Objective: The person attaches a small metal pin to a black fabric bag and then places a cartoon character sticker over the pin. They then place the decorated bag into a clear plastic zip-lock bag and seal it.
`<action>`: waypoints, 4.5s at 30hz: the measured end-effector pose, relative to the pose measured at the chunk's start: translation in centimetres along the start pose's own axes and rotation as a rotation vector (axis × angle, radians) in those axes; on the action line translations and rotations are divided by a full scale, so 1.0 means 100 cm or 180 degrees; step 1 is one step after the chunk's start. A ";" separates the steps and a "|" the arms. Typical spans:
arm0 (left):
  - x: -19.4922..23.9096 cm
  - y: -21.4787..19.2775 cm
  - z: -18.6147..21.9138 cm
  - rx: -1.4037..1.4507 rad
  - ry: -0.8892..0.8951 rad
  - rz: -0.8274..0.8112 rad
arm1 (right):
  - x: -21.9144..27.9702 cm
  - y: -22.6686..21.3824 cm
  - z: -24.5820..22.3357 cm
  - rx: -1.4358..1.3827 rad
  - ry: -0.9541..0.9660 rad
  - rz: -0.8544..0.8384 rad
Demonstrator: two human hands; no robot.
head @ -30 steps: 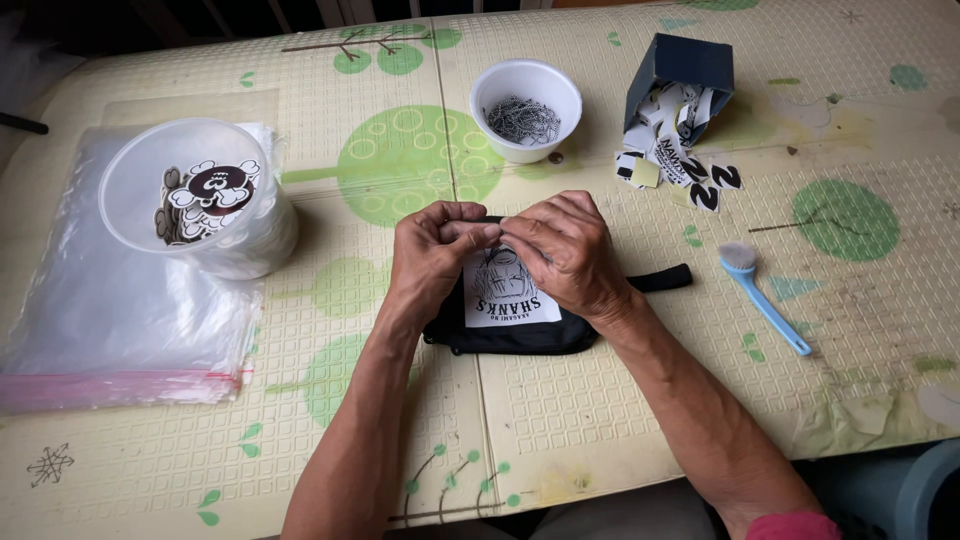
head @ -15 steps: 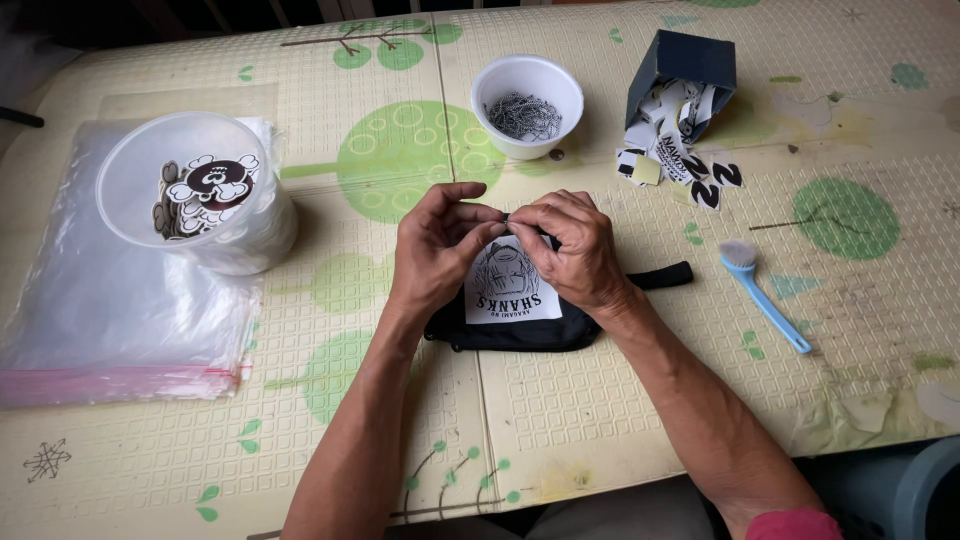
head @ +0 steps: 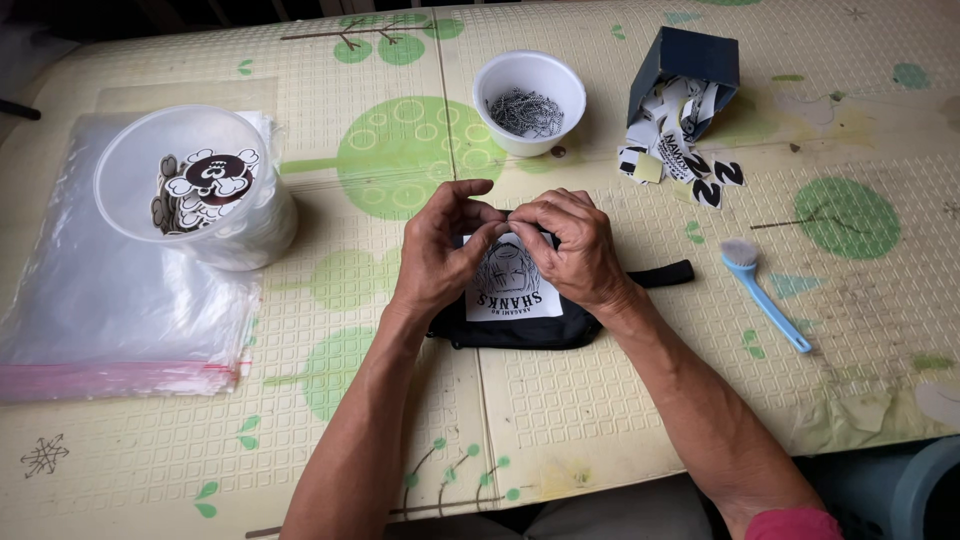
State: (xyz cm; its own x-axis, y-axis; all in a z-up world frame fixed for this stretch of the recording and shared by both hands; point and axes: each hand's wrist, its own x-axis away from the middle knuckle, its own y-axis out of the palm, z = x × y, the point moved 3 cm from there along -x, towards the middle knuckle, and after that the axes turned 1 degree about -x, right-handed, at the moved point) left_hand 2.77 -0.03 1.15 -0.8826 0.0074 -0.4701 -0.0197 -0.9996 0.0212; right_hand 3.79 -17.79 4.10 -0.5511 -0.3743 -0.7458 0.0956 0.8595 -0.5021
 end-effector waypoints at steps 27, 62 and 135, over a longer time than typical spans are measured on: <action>0.002 0.000 0.001 0.0504 -0.0080 0.0053 | -0.009 -0.005 -0.026 0.0041 -0.0466 0.0224; 0.046 0.078 -0.007 -0.1392 -0.1027 -0.1617 | 0.133 -0.083 -0.036 -0.0099 0.2045 0.0630; 0.067 0.077 -0.003 -0.1210 -0.0226 -0.1624 | 0.129 -0.047 -0.056 0.0642 0.1046 0.0405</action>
State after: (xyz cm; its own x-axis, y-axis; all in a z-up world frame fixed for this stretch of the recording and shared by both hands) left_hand -3.12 -7.71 -2.10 -0.8355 0.4739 -0.2783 -0.2893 -0.8099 -0.5103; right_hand -8.43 -24.73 -0.70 -0.7568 -0.1102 -0.6443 0.3228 0.7940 -0.5150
